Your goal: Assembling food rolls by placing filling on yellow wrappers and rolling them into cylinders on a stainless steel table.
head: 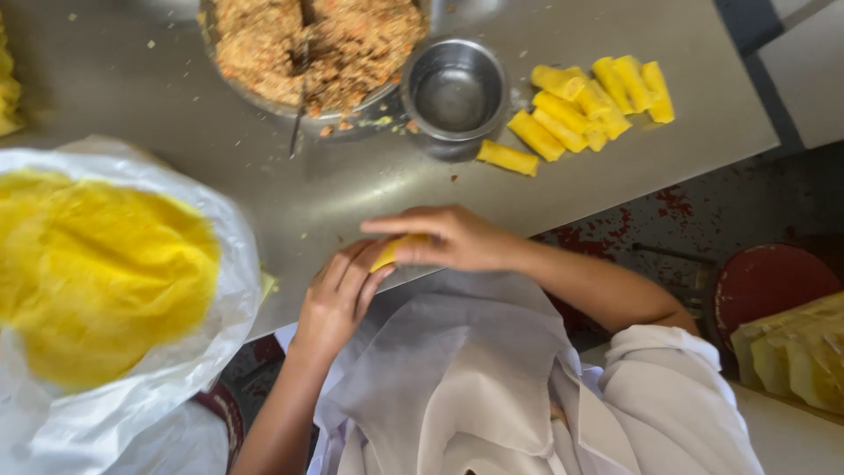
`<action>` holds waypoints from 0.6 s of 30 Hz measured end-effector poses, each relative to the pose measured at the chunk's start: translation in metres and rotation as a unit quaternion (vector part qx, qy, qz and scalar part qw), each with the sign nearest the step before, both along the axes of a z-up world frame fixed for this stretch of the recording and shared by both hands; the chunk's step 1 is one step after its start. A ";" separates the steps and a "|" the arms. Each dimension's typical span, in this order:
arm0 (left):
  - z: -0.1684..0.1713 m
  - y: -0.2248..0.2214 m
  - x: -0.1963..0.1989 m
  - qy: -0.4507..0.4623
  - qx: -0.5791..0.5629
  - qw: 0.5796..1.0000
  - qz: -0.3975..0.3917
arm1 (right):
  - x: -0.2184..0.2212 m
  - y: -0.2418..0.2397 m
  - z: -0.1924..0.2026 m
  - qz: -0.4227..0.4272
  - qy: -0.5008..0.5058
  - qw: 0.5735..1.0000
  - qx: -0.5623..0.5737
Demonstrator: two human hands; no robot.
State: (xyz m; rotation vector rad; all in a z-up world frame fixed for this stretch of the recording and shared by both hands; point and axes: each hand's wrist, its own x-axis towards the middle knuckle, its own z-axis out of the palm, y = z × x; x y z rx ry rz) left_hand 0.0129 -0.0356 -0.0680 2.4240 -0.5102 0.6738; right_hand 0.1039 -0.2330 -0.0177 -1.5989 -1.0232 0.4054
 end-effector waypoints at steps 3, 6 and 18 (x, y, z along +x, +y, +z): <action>-0.021 0.006 0.003 0.025 -0.067 0.997 0.008 | -0.017 -0.011 -0.006 -0.039 -0.063 0.996 0.058; -0.018 0.015 0.002 0.045 -0.039 0.998 0.014 | -0.010 -0.060 -0.005 -0.122 -0.086 0.989 0.012; -0.010 0.012 0.000 0.125 -0.130 0.978 0.107 | 0.105 -0.214 -0.064 -0.577 -0.240 0.747 -0.225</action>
